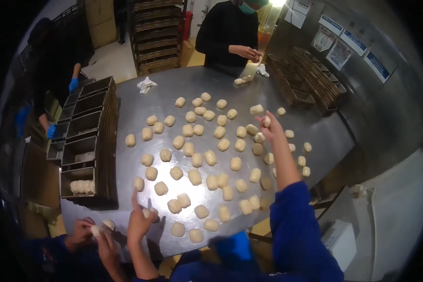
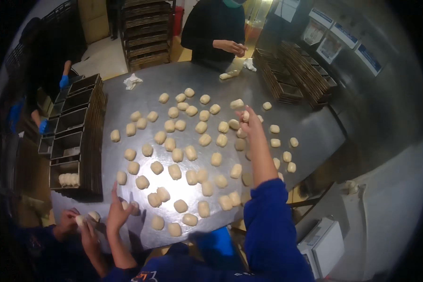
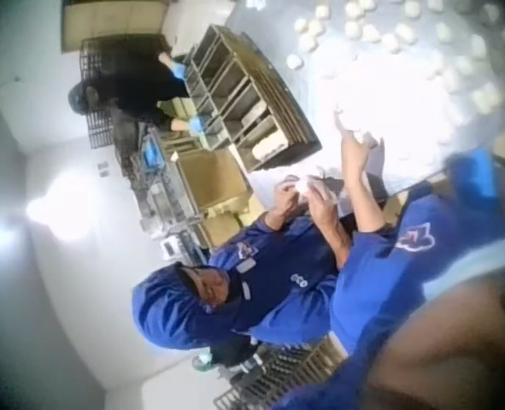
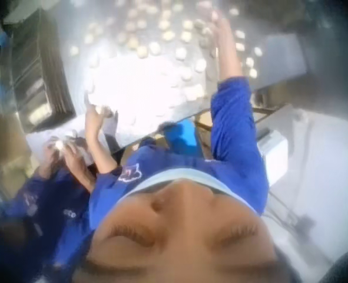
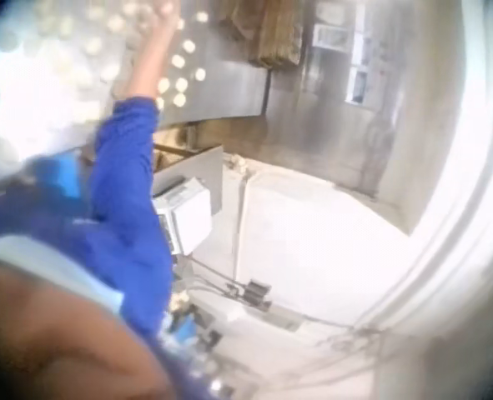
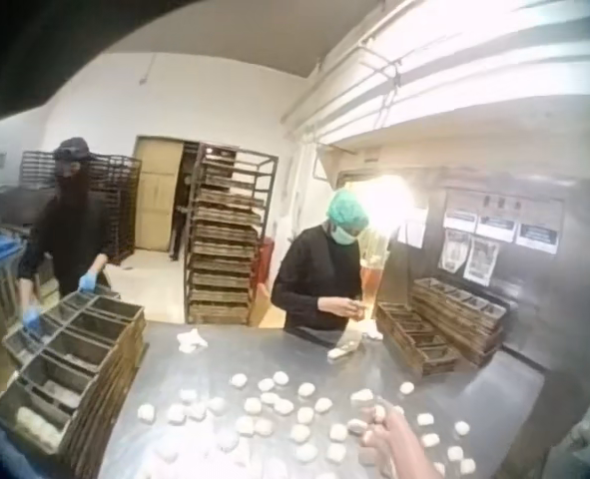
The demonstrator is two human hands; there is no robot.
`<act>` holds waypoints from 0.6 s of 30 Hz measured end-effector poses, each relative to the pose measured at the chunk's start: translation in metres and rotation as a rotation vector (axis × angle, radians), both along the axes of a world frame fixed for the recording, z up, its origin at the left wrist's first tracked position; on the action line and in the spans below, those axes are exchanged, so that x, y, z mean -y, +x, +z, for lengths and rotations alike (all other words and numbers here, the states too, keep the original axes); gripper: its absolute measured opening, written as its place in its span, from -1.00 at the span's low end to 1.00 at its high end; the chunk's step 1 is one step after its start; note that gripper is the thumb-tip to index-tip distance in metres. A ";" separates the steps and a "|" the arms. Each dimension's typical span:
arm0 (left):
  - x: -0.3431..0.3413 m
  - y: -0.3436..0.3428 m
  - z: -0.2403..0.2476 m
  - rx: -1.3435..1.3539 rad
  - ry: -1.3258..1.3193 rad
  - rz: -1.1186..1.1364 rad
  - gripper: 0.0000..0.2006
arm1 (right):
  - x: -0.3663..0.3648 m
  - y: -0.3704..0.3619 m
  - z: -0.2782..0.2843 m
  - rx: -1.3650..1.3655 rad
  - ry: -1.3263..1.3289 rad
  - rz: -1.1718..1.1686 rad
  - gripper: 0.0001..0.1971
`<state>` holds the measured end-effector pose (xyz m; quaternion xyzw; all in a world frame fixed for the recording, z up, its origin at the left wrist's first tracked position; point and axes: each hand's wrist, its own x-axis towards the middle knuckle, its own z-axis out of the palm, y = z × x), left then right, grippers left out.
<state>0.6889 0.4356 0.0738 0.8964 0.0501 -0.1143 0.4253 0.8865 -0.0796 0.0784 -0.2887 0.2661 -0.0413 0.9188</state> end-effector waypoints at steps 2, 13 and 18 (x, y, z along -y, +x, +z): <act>-0.001 -0.001 0.005 -0.027 0.017 -0.001 -0.09 | 0.000 0.028 -0.024 -0.207 -0.134 -0.057 -0.63; -0.009 0.026 -0.024 0.023 -0.475 0.115 -0.38 | 0.003 0.038 -0.018 0.225 -0.182 -0.326 -0.33; 0.027 0.117 -0.038 -0.328 -1.537 0.365 -0.78 | -0.039 -0.101 -0.055 0.168 -0.338 0.073 -0.59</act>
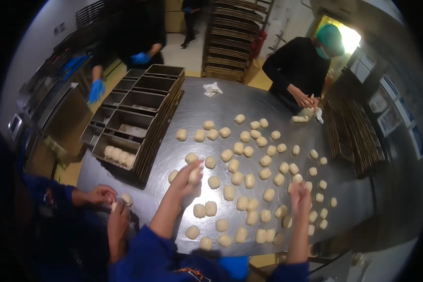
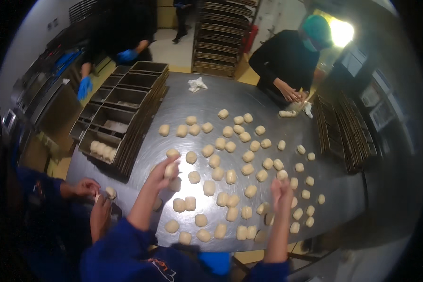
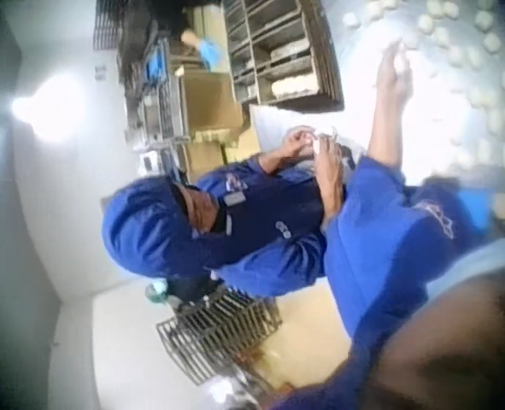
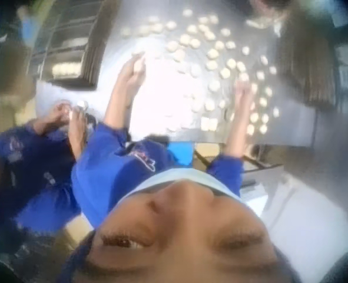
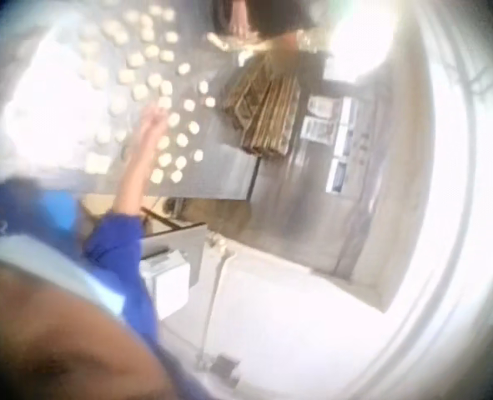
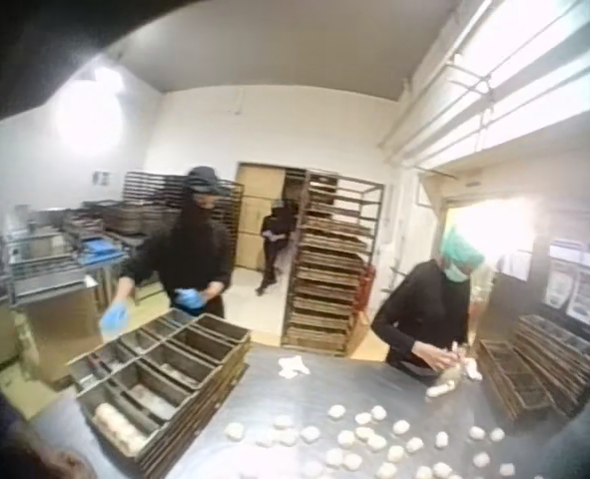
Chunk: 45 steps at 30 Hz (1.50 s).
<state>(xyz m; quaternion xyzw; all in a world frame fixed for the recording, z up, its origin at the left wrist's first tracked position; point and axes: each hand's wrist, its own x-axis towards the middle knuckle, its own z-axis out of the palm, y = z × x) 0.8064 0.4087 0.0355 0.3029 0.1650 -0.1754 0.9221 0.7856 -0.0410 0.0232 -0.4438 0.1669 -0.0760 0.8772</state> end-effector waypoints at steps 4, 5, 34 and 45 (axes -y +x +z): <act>0.028 0.127 0.002 0.246 -0.218 0.063 -0.82 | -0.049 -0.120 -0.008 -0.178 0.017 -0.038 -0.61; 0.011 0.166 -0.009 0.260 -0.273 0.101 -0.54 | -0.067 -0.143 -0.008 -0.230 0.024 -0.048 -0.63; 0.252 -0.404 0.045 -0.385 -0.512 -0.990 -0.69 | -0.179 -0.712 -0.031 -0.927 -0.833 -0.705 -0.56; 0.297 -0.639 0.035 -0.197 -0.123 -1.470 -0.61 | -0.169 -0.866 -0.151 -1.101 -1.722 -0.507 -0.59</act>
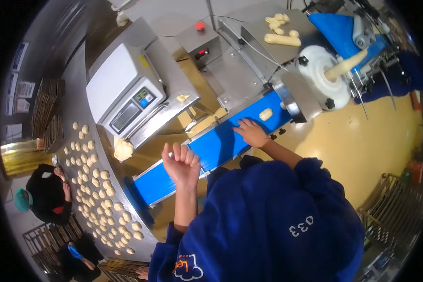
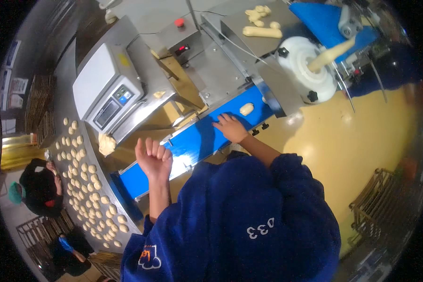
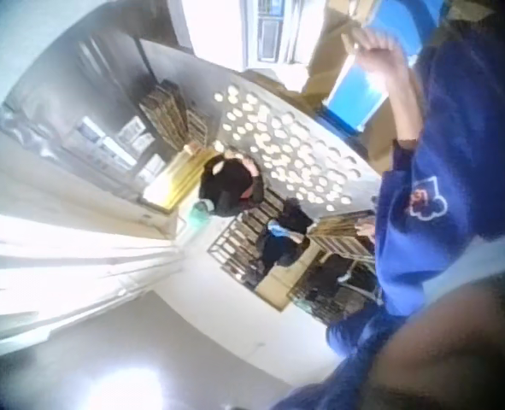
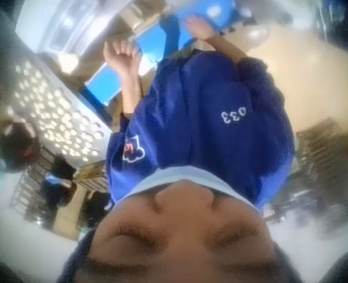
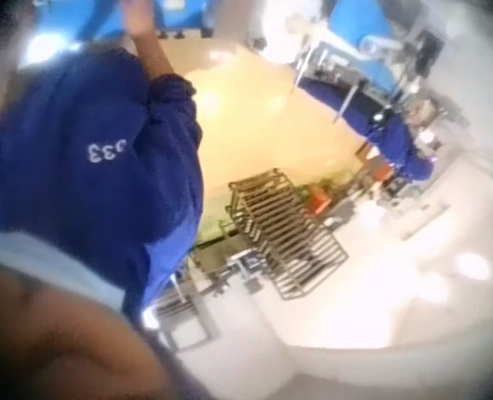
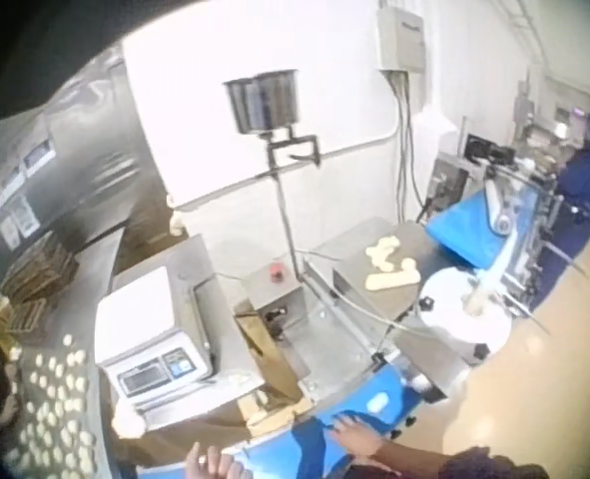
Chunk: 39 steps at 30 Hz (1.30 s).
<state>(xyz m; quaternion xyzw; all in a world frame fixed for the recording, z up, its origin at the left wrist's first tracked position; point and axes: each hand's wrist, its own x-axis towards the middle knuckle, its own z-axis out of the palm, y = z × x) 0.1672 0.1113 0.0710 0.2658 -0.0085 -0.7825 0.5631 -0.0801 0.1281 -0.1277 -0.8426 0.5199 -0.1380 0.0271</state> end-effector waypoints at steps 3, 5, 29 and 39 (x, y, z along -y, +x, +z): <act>0.017 -0.044 -0.006 0.344 0.012 -0.088 -0.65 | -0.001 -0.010 0.007 0.314 0.321 -0.120 -0.68; 0.024 -0.073 -0.042 0.725 -0.165 -0.205 -0.76 | -0.006 -0.023 0.012 0.783 0.461 -0.279 -0.73; 0.053 -0.262 -0.181 1.866 -1.114 -0.833 -0.55 | -0.197 -0.139 0.024 1.622 0.621 -0.993 -0.74; 0.070 -0.130 -0.183 0.826 -0.397 -1.426 -0.70 | -0.057 -0.100 0.055 -0.020 0.261 -0.330 -0.79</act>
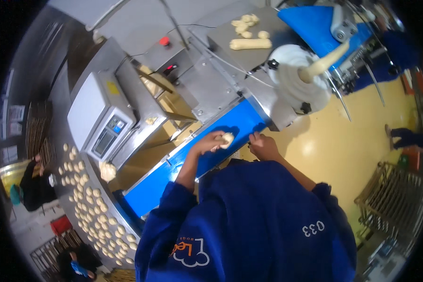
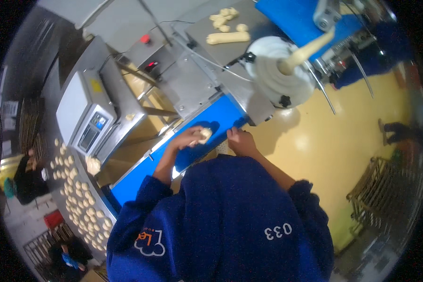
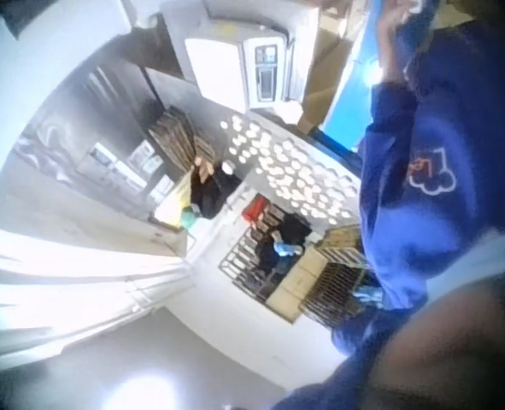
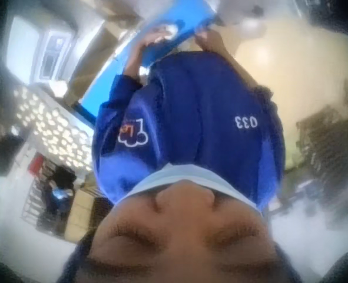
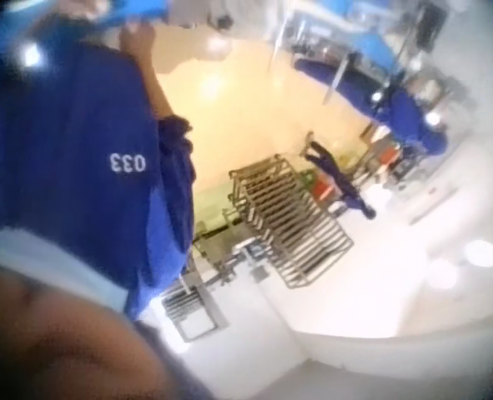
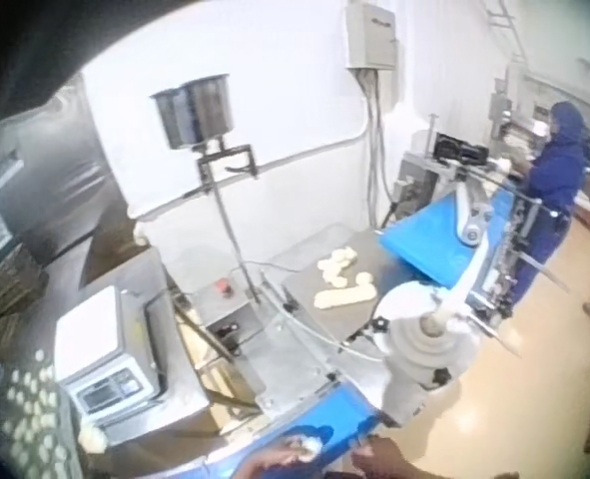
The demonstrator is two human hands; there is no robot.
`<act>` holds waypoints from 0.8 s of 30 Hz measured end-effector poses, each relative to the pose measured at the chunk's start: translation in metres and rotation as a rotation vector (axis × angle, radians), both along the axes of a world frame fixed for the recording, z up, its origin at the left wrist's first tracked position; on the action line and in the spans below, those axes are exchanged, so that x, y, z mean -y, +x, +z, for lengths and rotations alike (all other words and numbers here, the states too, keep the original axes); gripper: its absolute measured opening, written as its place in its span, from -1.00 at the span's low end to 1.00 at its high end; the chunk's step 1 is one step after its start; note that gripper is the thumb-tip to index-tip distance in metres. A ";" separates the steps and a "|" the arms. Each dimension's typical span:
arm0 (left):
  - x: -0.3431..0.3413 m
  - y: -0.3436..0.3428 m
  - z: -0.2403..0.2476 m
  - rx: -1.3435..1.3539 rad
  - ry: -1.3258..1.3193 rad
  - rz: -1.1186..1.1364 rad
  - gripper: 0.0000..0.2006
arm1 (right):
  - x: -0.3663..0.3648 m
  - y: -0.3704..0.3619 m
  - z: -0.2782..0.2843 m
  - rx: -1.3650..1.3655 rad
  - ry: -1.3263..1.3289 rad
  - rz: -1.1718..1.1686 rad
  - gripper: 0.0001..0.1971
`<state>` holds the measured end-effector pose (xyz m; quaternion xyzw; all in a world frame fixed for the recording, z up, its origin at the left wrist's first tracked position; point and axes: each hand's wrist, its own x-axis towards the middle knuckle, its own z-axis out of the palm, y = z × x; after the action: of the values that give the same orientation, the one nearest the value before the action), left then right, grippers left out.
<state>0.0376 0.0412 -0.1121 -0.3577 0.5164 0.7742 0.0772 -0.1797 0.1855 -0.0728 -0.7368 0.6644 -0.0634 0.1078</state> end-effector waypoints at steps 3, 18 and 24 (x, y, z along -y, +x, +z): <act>-0.029 0.066 0.018 -0.087 0.074 0.193 -0.65 | 0.041 0.013 -0.016 -0.384 -0.048 0.114 -0.68; -0.178 0.179 0.034 -0.074 0.049 1.214 -0.68 | 0.107 -0.008 -0.139 -1.085 0.255 0.610 -0.88; -0.185 0.223 0.046 -0.112 -0.088 1.172 -0.67 | 0.125 0.016 -0.082 -0.919 0.309 0.602 -0.90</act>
<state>0.2605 0.2262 -0.0661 -0.5451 0.2675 0.6830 -0.4059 -0.1640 0.0609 -0.1543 -0.8212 0.4053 0.3951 -0.0725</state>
